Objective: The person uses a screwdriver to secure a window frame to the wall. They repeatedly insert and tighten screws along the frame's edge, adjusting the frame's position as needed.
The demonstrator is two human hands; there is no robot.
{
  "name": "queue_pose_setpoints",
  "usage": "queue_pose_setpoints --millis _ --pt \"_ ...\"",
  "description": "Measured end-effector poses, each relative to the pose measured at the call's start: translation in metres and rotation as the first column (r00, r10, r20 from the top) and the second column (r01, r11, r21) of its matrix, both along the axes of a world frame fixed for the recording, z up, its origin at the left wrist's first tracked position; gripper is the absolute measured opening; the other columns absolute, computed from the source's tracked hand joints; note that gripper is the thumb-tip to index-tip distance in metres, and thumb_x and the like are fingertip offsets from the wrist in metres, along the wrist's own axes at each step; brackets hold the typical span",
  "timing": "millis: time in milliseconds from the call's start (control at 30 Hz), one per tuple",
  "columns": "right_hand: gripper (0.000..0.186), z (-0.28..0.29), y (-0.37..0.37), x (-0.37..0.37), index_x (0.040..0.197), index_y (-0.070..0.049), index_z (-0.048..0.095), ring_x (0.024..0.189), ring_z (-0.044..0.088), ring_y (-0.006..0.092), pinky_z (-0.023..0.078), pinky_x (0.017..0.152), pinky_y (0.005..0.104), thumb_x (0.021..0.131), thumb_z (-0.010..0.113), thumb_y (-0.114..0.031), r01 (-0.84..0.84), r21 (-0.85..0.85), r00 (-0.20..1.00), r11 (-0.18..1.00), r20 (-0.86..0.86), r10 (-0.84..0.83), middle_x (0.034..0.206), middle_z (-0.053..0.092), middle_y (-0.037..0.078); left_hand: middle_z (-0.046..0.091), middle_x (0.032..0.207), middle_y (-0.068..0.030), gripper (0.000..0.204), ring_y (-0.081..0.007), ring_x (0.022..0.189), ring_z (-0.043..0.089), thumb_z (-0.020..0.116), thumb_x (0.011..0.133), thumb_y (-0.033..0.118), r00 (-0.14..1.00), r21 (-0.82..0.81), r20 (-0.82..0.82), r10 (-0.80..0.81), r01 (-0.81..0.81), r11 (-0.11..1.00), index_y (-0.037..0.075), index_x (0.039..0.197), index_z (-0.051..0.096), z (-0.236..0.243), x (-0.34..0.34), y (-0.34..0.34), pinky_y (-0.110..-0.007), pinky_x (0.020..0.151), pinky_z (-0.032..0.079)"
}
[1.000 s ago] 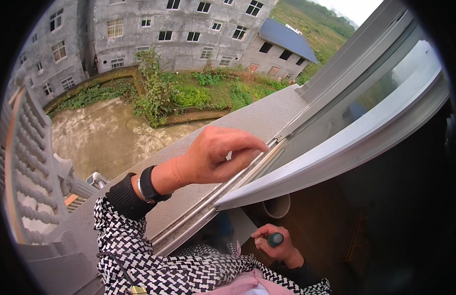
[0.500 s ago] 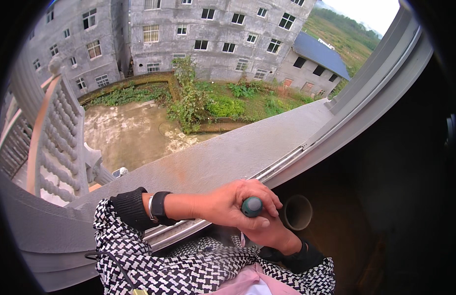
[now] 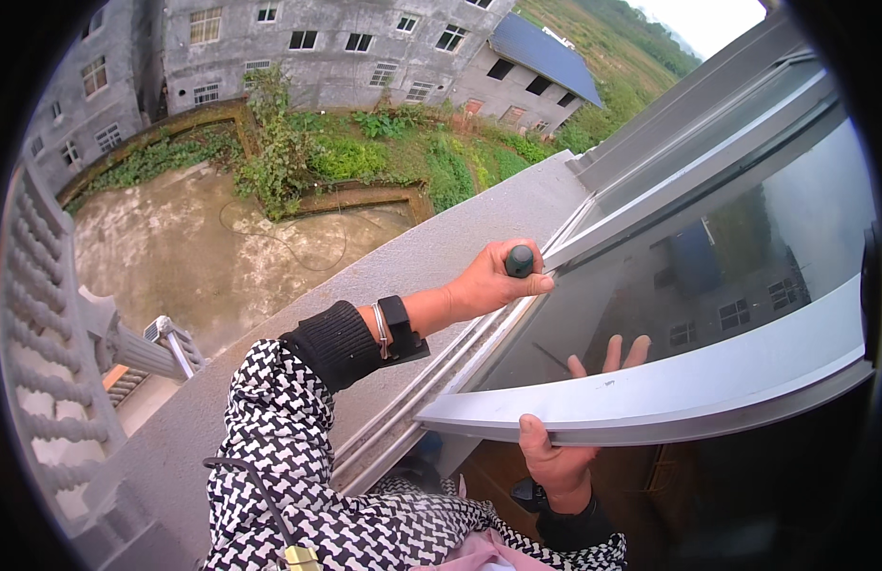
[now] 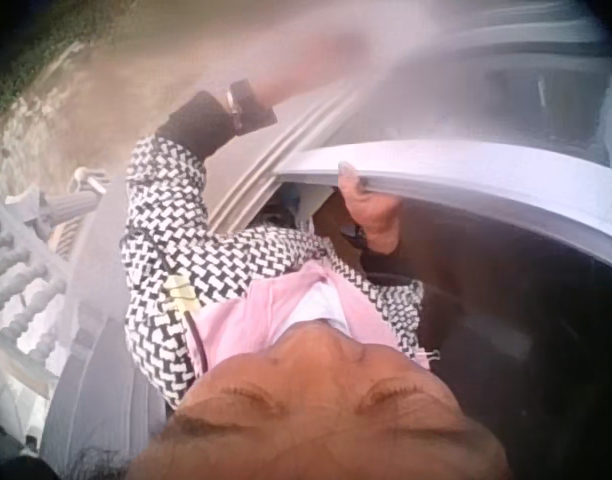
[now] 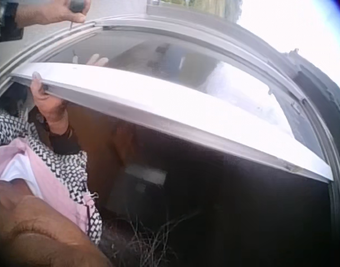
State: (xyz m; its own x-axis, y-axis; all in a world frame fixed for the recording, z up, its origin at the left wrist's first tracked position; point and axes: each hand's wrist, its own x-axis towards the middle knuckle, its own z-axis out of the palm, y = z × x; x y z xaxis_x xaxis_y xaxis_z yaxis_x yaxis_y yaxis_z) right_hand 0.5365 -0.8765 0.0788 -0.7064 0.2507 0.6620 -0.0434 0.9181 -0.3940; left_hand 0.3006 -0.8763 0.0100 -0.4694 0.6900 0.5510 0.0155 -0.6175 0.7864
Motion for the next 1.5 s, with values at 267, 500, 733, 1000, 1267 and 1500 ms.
queue_pose_setpoints --millis 267,500,733,1000,1267,1500 --pt "0.132 0.005 -0.016 -0.002 0.161 -0.004 -0.014 0.150 0.024 0.0524 0.053 0.100 0.0580 0.080 0.071 -0.064 0.163 0.023 0.985 0.986 0.046 -0.164 0.165 -0.001 0.034 0.056 0.080 0.0063 0.025 -0.0067 0.077 0.049 0.081 0.090 0.019 0.996 -0.062 0.039 -0.081 0.083 0.995 0.009 0.083 0.059 -0.049 -0.006 0.035 -0.028 0.070 0.043" --pt "0.129 -0.004 -0.003 -0.011 0.161 -0.002 -0.013 0.147 0.029 0.0537 0.055 0.097 0.0563 0.083 0.067 -0.065 0.179 0.054 0.984 0.982 -0.027 -0.177 0.164 0.004 0.035 0.056 0.077 0.0026 0.029 -0.0103 0.075 0.049 0.082 0.089 0.018 0.996 -0.111 -0.048 -0.069 0.063 0.992 0.007 0.083 0.057 -0.069 -0.005 0.019 -0.029 0.069 0.043" --pt "0.126 -0.006 0.005 -0.015 0.162 -0.011 -0.018 0.148 0.026 0.0537 0.052 0.100 0.0574 0.082 0.066 -0.059 0.171 0.037 0.985 0.985 0.006 -0.171 0.166 0.002 0.033 0.057 0.075 0.0047 0.027 -0.0075 0.072 0.050 0.083 0.090 0.019 0.999 -0.296 0.048 -0.027 0.039 0.954 0.008 0.081 0.059 -0.049 0.028 -0.026 -0.026 0.064 0.043" --pt "0.123 -0.004 -0.002 -0.017 0.162 -0.012 -0.019 0.147 0.029 0.0544 0.052 0.100 0.0568 0.084 0.065 -0.057 0.169 0.053 0.986 0.984 0.001 -0.169 0.165 0.004 0.034 0.056 0.078 0.0052 0.028 -0.0072 0.074 0.049 0.083 0.090 0.022 0.999 -0.273 0.049 0.007 0.007 0.962 0.008 0.085 0.060 -0.004 0.028 -0.082 -0.026 0.066 0.043" --pt "0.124 -0.006 -0.002 -0.017 0.162 -0.004 -0.011 0.147 0.028 0.0540 0.052 0.101 0.0565 0.082 0.068 -0.057 0.156 -0.001 0.987 0.988 -0.035 -0.156 0.165 0.003 0.035 0.056 0.078 0.0018 0.027 -0.0108 0.074 0.050 0.082 0.089 0.020 0.995 -0.109 -0.071 0.070 -0.078 0.991 0.008 0.086 0.059 -0.052 0.016 0.048 -0.030 0.067 0.045" --pt "0.123 -0.004 -0.006 -0.016 0.162 -0.011 -0.019 0.146 0.029 0.0551 0.051 0.101 0.0569 0.084 0.063 -0.059 0.191 0.051 0.982 0.980 0.002 -0.191 0.165 0.004 0.035 0.054 0.076 0.0033 0.028 -0.0103 0.074 0.050 0.082 0.090 0.021 0.967 -0.251 -0.048 -0.249 0.229 0.940 0.009 0.083 0.058 -0.052 0.027 -0.051 -0.030 0.068 0.044"
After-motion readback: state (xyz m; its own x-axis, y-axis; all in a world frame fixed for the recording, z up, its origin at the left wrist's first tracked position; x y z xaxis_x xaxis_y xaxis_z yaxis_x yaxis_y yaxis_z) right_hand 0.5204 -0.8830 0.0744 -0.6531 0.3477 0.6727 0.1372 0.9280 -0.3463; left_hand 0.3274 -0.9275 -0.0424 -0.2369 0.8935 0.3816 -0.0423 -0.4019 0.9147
